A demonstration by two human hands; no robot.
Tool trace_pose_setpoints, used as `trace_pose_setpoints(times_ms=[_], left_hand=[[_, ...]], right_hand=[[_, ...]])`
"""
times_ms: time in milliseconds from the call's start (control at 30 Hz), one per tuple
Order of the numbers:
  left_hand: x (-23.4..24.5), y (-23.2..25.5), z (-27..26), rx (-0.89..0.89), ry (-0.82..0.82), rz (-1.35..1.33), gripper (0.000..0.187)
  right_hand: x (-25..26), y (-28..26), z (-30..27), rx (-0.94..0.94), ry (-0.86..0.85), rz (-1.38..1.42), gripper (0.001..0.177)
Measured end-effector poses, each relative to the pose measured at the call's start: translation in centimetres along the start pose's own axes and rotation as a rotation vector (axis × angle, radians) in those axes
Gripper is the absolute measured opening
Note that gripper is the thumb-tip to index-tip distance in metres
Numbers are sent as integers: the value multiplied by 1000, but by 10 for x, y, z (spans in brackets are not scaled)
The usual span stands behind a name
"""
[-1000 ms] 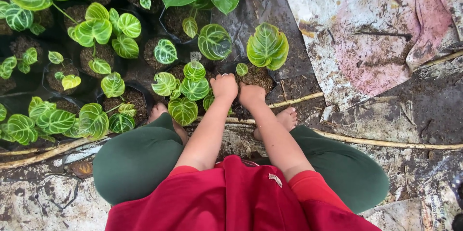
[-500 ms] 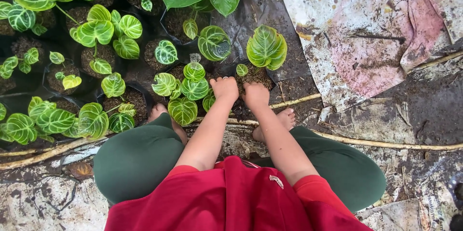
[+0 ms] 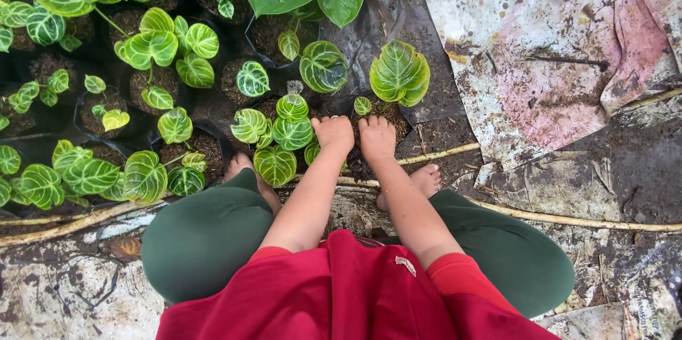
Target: Inspecting and organizing small potted plants in polybags on the ground.
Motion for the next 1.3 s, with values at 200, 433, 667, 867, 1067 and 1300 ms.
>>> trace_pose_setpoints(times_ms=[200,433,667,867,1067,1300], left_hand=[[-9,3,6,-24,67,-28,28],[-5,9,3,-26,60,14,42],[-29,22,12,-157,115,77,34],[-36,52,-25,-276,88,171,28],[-60,46,-27,-261,52,229,33],[-20,71,-56,-386,47,257,33]], right_hand=[[19,43,-9,-146,-395,203,22],[22,60,-16,-244,-482,71,47],[-10,34,-21,-139,-79,-54,12],[-2,66,-16,-275,-464,292,20],[33,96,-12,-406,-526,295,32],[-9,75,-27,-335,-626,132,36]])
Point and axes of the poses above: each hand's wrist, its own z-axis towards the middle knuckle, its own x-axis out of the back of the hand, y = z × x, the point moved 10 cm from there along z, towards the middle knuckle, and after that the axes turned 7 degrees about -z, right-handed, at the moved point
